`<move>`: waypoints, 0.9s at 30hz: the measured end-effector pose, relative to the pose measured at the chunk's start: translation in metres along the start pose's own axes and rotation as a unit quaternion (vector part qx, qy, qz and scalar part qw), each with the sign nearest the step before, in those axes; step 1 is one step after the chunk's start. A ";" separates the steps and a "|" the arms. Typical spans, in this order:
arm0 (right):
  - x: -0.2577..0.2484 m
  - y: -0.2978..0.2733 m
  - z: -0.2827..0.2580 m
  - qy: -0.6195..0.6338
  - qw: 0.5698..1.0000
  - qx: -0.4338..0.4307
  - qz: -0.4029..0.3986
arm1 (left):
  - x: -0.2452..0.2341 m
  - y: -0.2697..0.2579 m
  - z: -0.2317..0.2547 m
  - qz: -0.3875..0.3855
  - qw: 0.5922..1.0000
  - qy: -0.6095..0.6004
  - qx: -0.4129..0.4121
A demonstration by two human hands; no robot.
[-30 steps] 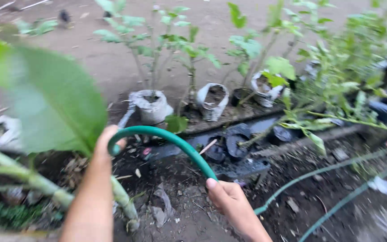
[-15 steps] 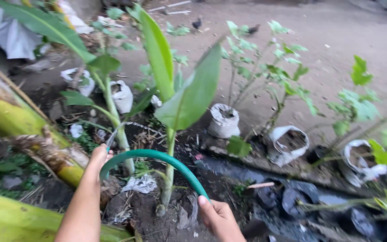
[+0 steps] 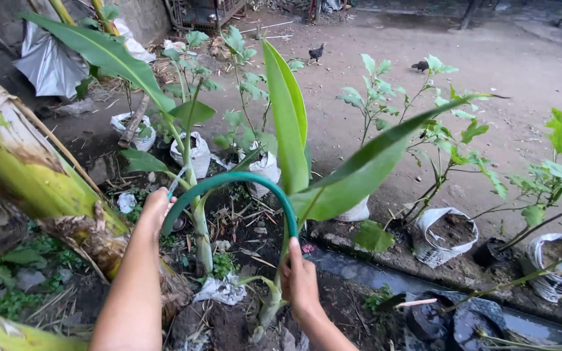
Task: Watering a variety of potted plants and a banana tree using a garden hose.
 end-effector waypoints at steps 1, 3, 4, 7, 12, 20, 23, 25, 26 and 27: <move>0.023 0.005 -0.008 0.002 1.000 -0.001 0.002 | -0.001 0.006 0.007 -0.002 1.000 0.002 0.001; 0.068 0.017 -0.016 0.110 0.993 0.049 -0.003 | 0.008 0.018 0.024 -0.028 1.000 -0.001 0.002; 0.089 0.017 -0.024 0.112 0.993 0.046 0.001 | 0.003 0.035 0.031 -0.032 0.999 0.001 0.003; 0.150 0.015 -0.045 0.201 0.977 0.039 -0.053 | 0.011 0.067 0.034 -0.133 0.981 -0.118 -0.078; 0.158 0.043 -0.054 0.219 0.973 0.030 -0.070 | 0.016 0.076 0.039 -0.211 0.945 -0.196 -0.158; 0.060 0.072 -0.078 0.026 0.999 -0.034 0.013 | 0.045 0.057 0.029 -0.153 0.972 -0.136 -0.116; 0.046 0.073 -0.079 0.032 0.999 -0.026 0.007 | 0.051 0.048 0.043 -0.083 0.993 -0.070 -0.045; 0.040 0.073 -0.078 0.030 0.999 -0.017 0.007 | 0.049 0.053 0.045 -0.051 0.997 -0.051 -0.029; 0.038 0.072 -0.082 0.034 0.999 -0.029 0.004 | 0.051 0.058 0.042 -0.058 0.996 -0.057 -0.038; 0.038 0.072 -0.086 0.039 0.998 -0.042 0.001 | 0.053 0.063 0.042 -0.066 0.995 -0.061 -0.045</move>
Point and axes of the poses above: each hand's wrist, its own y-axis towards the middle knuckle, its own x-axis out of the palm, z = x × y, the point moved 10 cm from there along y, towards the middle knuckle, and after that the axes turned 10 degrees about -y, right-handed, at the moved point
